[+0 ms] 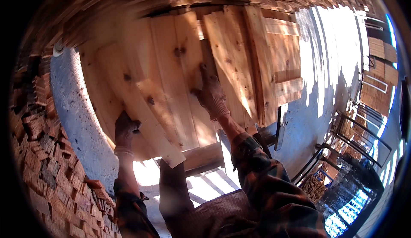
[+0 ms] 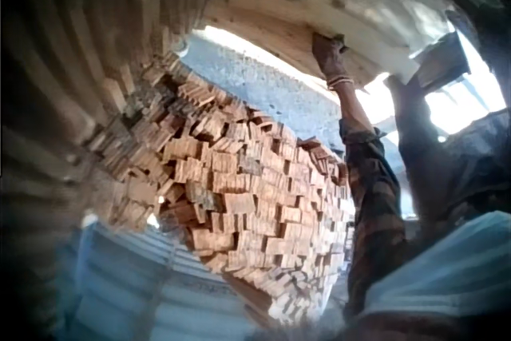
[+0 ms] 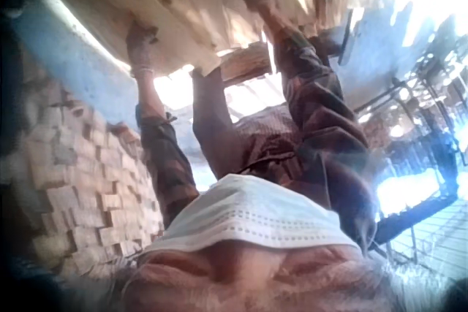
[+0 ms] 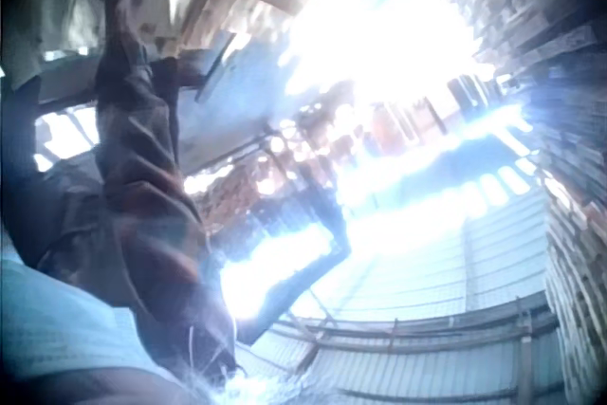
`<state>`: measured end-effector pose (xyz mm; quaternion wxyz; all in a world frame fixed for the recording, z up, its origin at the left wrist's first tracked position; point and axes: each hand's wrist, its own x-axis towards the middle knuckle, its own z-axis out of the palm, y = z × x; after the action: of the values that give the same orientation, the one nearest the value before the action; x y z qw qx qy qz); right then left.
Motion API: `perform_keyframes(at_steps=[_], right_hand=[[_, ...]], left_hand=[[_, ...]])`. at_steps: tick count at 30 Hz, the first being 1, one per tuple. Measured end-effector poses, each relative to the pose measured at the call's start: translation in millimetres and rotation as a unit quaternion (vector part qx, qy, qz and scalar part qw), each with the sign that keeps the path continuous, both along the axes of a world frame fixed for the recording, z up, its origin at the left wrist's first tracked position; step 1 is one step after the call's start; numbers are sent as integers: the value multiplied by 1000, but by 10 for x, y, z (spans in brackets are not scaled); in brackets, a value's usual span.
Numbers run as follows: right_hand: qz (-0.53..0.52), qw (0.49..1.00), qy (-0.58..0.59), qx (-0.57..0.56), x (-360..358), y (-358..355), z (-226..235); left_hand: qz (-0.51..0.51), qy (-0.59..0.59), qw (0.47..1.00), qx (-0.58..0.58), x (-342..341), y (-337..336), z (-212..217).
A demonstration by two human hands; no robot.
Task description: The person repeatedly picks up wooden planks from a large pile on the floor and stacks them onto a growing pile. The person handles the lumber by hand, lifting and placing each piece to build a neat stack in a warehouse environment.
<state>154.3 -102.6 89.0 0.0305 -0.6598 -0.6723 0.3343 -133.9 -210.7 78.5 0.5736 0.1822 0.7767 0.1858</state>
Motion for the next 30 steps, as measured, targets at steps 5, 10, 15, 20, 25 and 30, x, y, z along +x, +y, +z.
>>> perform_keyframes(at_steps=[5,10,15,20,25,30], right_hand=[[16,983,-165,74,211,-38,-566],[45,989,15,139,955,115,51],[-38,978,-192,70,2196,539,138],[-66,998,2,5,2473,635,-112],[-61,981,134,126,3352,712,-460],[-74,996,-28,-37,3112,799,-234]], left_hand=[[-24,-10,998,56,176,60,-72],[21,-7,994,108,455,89,185],[63,-71,988,120,1632,640,300],[14,-21,999,46,2109,804,-115],[50,-81,986,134,1579,603,-36],[111,223,953,174,1593,321,236]])
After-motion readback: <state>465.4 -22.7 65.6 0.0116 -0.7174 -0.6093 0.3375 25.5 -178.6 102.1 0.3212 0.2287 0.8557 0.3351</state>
